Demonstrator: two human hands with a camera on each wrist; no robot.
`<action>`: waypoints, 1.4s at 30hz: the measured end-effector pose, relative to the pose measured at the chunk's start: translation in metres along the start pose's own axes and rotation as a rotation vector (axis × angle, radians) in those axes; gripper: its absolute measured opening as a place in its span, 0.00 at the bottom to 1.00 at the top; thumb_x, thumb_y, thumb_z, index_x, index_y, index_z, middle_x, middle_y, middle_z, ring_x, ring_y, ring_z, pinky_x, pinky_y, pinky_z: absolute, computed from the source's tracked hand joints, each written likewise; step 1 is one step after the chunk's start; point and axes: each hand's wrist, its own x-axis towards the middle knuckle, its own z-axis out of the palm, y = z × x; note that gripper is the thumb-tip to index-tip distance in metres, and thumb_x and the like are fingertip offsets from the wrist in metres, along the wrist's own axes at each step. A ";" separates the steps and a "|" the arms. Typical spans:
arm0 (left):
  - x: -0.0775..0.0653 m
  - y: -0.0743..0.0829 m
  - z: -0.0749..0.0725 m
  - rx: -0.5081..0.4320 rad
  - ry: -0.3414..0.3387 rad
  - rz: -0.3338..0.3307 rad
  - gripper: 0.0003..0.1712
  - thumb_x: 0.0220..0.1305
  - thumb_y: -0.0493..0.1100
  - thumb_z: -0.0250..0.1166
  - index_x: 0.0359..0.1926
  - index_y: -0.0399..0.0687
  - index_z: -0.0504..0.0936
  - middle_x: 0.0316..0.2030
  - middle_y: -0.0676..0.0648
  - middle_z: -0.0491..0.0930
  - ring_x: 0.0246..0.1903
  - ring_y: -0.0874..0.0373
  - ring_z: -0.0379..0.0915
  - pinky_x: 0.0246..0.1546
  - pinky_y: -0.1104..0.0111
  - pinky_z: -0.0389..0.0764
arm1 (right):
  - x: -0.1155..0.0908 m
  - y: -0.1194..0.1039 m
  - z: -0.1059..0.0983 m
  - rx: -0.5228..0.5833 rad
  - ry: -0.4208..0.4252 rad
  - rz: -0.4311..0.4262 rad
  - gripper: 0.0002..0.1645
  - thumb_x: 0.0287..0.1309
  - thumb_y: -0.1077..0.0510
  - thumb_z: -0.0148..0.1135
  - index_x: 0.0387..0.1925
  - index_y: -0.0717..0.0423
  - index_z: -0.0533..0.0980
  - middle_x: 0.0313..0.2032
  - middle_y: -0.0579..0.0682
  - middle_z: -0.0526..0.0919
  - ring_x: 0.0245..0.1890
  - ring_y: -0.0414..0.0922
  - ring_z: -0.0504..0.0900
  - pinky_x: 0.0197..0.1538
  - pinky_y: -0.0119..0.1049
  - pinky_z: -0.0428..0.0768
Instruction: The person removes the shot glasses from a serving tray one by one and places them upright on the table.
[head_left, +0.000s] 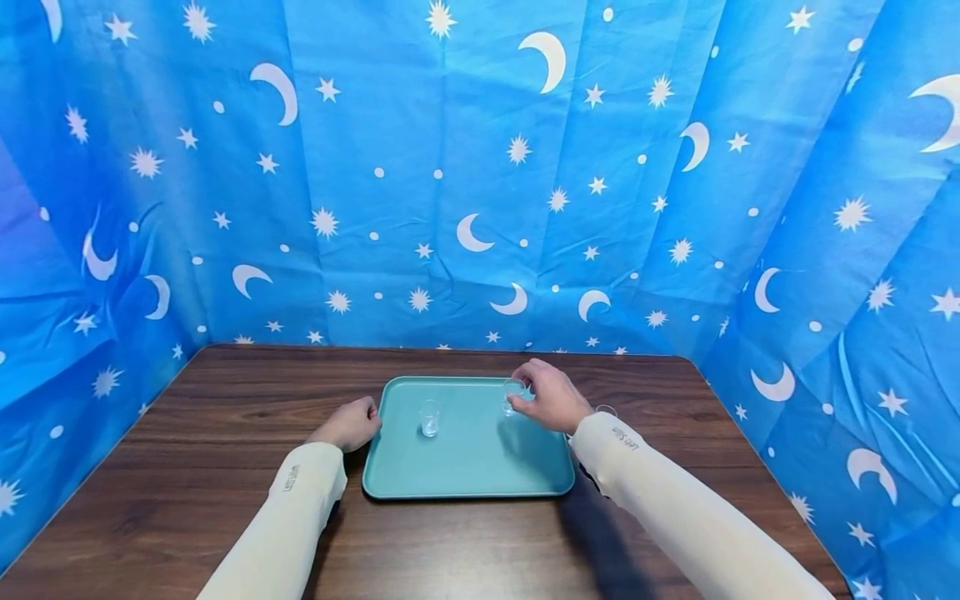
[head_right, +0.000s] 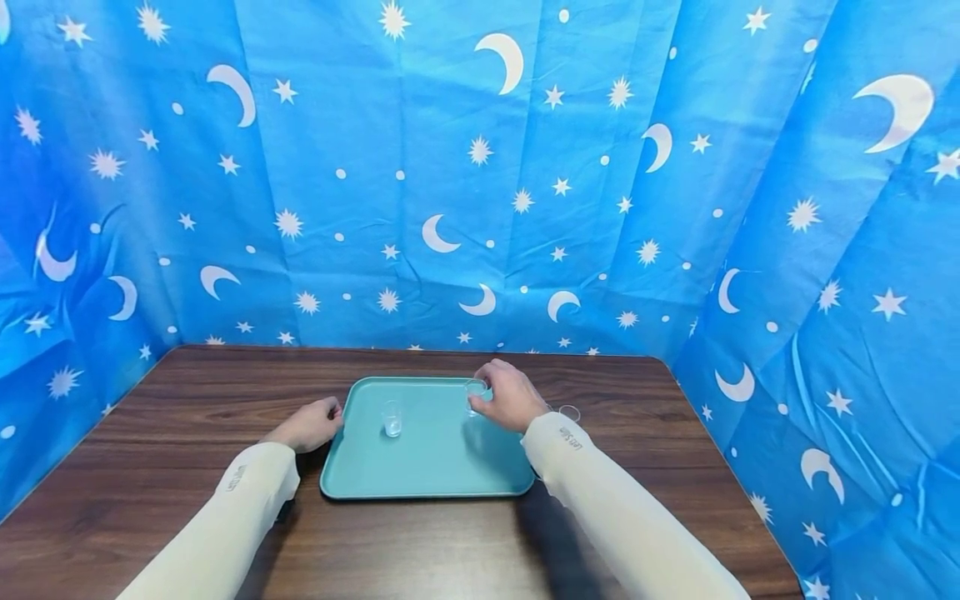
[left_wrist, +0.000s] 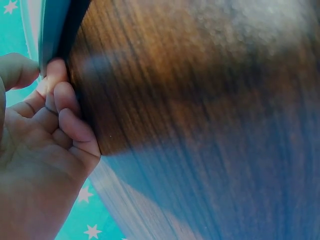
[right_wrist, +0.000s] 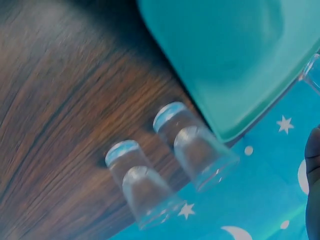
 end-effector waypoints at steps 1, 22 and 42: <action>0.000 0.000 0.000 0.004 0.001 -0.001 0.07 0.69 0.40 0.48 0.34 0.41 0.67 0.24 0.44 0.67 0.23 0.53 0.64 0.25 0.64 0.65 | 0.000 0.001 -0.002 0.000 0.007 0.011 0.19 0.55 0.51 0.66 0.46 0.55 0.77 0.36 0.47 0.75 0.35 0.42 0.73 0.41 0.37 0.74; 0.006 0.000 0.001 0.001 -0.016 -0.025 0.07 0.68 0.40 0.49 0.33 0.41 0.67 0.25 0.44 0.67 0.24 0.53 0.64 0.25 0.64 0.65 | -0.014 0.048 -0.061 -0.036 0.124 0.140 0.15 0.55 0.55 0.64 0.43 0.58 0.76 0.35 0.50 0.76 0.36 0.48 0.76 0.40 0.42 0.76; 0.001 0.004 0.001 0.014 -0.007 -0.033 0.07 0.69 0.40 0.49 0.34 0.41 0.67 0.25 0.44 0.68 0.24 0.53 0.65 0.26 0.63 0.66 | -0.039 0.084 -0.083 -0.110 0.149 0.206 0.19 0.55 0.54 0.63 0.44 0.62 0.76 0.37 0.53 0.77 0.37 0.49 0.76 0.41 0.46 0.75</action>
